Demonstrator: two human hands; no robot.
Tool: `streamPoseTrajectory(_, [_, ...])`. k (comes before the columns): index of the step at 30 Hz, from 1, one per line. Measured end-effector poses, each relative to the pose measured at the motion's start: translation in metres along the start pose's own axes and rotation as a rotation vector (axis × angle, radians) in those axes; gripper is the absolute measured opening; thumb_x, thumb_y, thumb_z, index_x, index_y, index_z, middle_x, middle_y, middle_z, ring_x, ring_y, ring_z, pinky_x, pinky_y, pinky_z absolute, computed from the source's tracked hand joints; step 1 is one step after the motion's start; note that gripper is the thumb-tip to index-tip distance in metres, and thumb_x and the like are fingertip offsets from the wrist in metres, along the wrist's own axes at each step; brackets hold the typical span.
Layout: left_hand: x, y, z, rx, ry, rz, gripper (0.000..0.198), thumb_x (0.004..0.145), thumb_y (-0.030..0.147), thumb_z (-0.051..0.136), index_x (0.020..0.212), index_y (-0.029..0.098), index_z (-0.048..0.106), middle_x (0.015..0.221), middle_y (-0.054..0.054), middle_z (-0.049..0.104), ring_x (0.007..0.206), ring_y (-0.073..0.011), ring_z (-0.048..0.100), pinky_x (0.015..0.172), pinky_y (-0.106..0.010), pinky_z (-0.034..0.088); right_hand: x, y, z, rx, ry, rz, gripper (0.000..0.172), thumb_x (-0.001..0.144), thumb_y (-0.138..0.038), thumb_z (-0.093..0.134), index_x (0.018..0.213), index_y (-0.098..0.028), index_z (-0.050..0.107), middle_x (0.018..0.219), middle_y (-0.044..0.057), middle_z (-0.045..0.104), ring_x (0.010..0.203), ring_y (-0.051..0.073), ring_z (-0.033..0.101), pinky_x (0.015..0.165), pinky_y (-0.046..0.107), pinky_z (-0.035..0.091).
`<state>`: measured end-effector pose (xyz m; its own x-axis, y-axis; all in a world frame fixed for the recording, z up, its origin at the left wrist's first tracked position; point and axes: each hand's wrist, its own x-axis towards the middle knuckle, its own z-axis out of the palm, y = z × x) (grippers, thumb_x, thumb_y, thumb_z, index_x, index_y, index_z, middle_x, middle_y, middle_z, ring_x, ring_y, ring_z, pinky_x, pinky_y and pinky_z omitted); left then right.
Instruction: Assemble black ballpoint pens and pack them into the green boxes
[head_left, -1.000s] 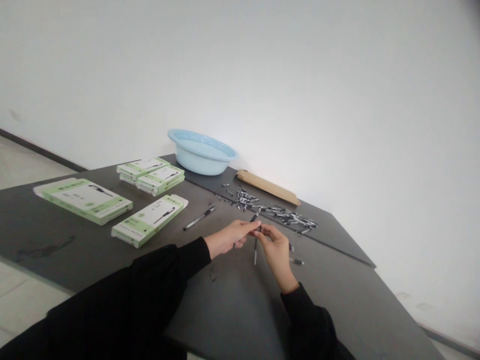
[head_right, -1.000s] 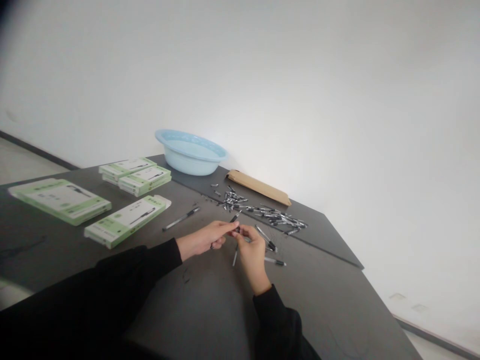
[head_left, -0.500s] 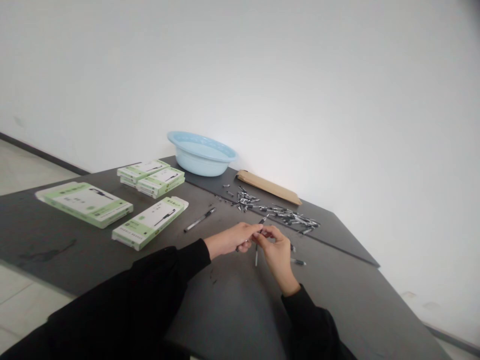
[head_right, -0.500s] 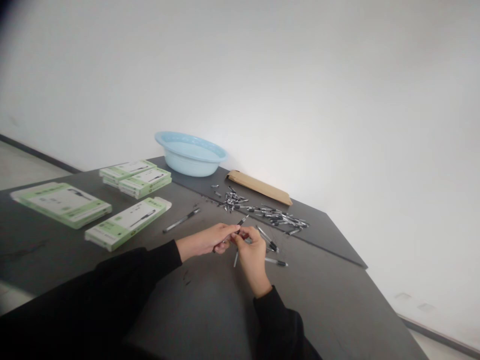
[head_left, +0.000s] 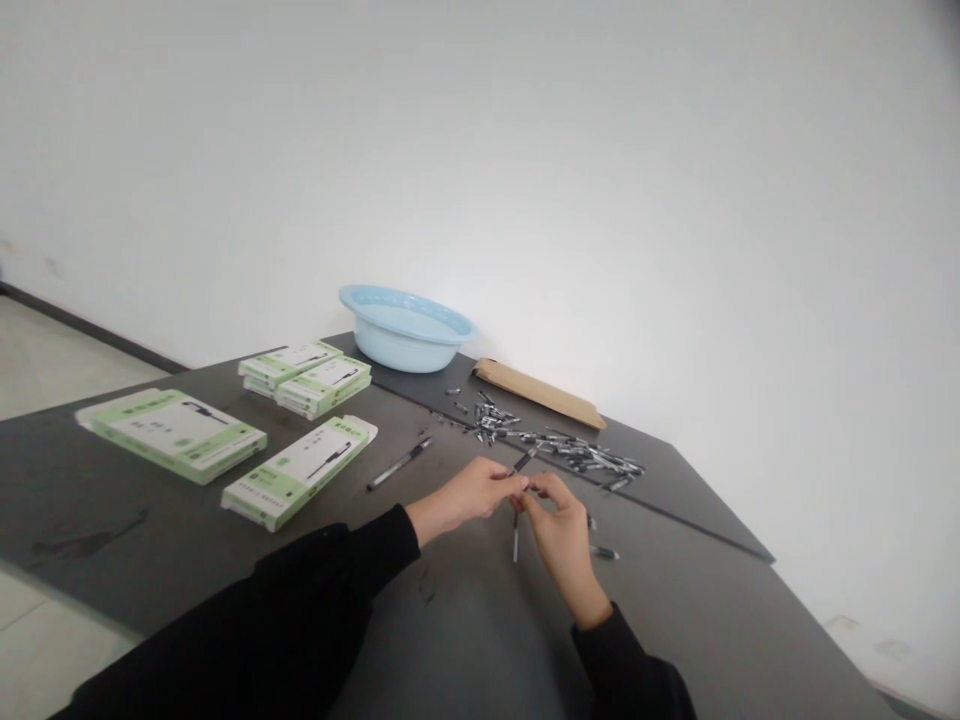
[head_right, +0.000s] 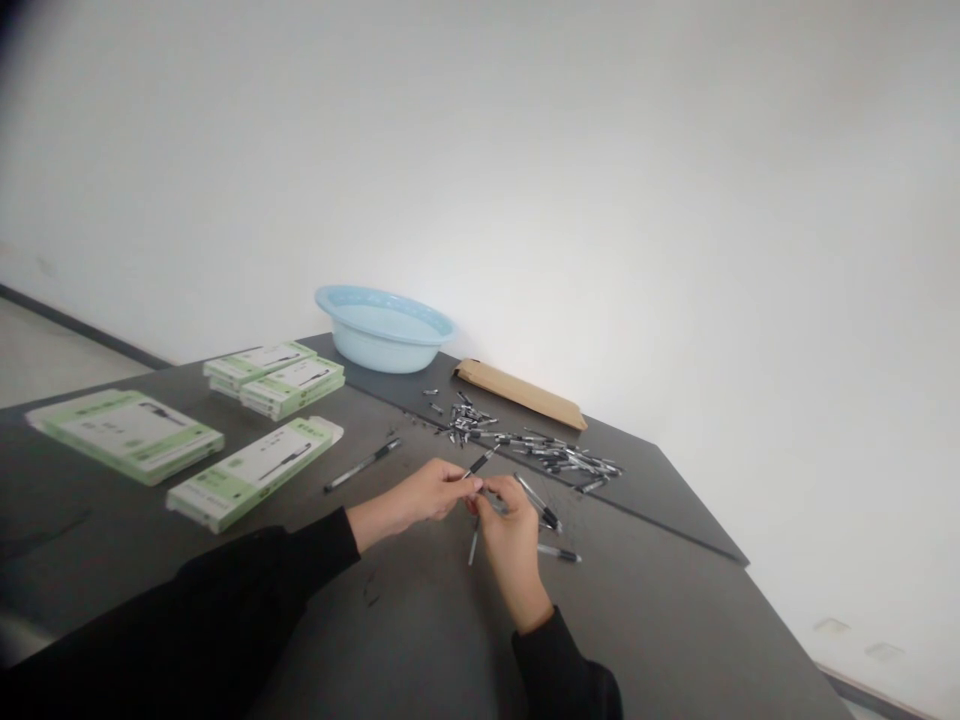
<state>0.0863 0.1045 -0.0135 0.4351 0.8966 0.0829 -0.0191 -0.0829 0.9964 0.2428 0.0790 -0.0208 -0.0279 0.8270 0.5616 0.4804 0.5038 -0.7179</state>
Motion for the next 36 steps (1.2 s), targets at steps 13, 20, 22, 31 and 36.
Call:
streamPoseTrajectory(13, [-0.006,0.008,0.002,-0.063,-0.04,0.053,0.047,0.074,0.061,0.062,0.065,0.015,0.054,0.044,0.009,0.035,0.041,-0.0063,0.029,0.044,-0.023,0.019,0.003,-0.003,-0.003,0.029,0.082,-0.113,0.003,0.078,-0.019,0.065,0.076,-0.019,0.067,0.081,0.003,0.066,0.08,0.018,0.06,0.076,0.031,0.045])
streamPoseTrajectory(20, [-0.004,0.005,0.001,-0.238,-0.108,0.016,0.046,0.072,0.057,0.069,0.077,0.012,0.059,0.045,0.011,0.03,0.041,-0.0042,0.022,0.045,-0.023,0.014,0.001,-0.007,-0.005,0.008,0.097,-0.123,0.002,0.078,-0.02,0.066,0.077,-0.02,0.066,0.079,0.003,0.064,0.08,0.019,0.058,0.075,0.032,0.044])
streamPoseTrajectory(22, [-0.003,0.004,0.003,-0.248,-0.086,0.013,0.046,0.071,0.057,0.07,0.075,0.012,0.059,0.045,0.012,0.029,0.041,-0.0039,0.022,0.045,-0.024,0.013,0.001,-0.007,-0.005,0.009,0.095,-0.117,0.002,0.078,-0.021,0.066,0.077,-0.02,0.066,0.077,0.002,0.063,0.077,0.019,0.057,0.073,0.031,0.043])
streamPoseTrajectory(31, [0.001,-0.004,0.001,-0.312,-0.106,-0.028,0.043,0.068,0.051,0.074,0.063,0.014,0.053,0.044,0.01,0.031,0.04,-0.0032,0.024,0.045,-0.024,0.015,-0.002,-0.007,-0.002,-0.016,0.086,-0.115,0.009,0.08,-0.024,0.066,0.072,-0.02,0.065,0.073,0.001,0.062,0.073,0.017,0.057,0.07,0.03,0.044])
streamPoseTrajectory(36, [0.0,-0.004,0.002,-0.331,-0.095,-0.015,0.041,0.068,0.049,0.074,0.064,0.014,0.054,0.044,0.01,0.031,0.04,-0.0032,0.024,0.044,-0.024,0.014,-0.002,-0.002,-0.003,-0.072,0.092,-0.156,0.005,0.079,-0.022,0.067,0.075,-0.02,0.067,0.076,0.002,0.064,0.077,0.018,0.059,0.074,0.031,0.045])
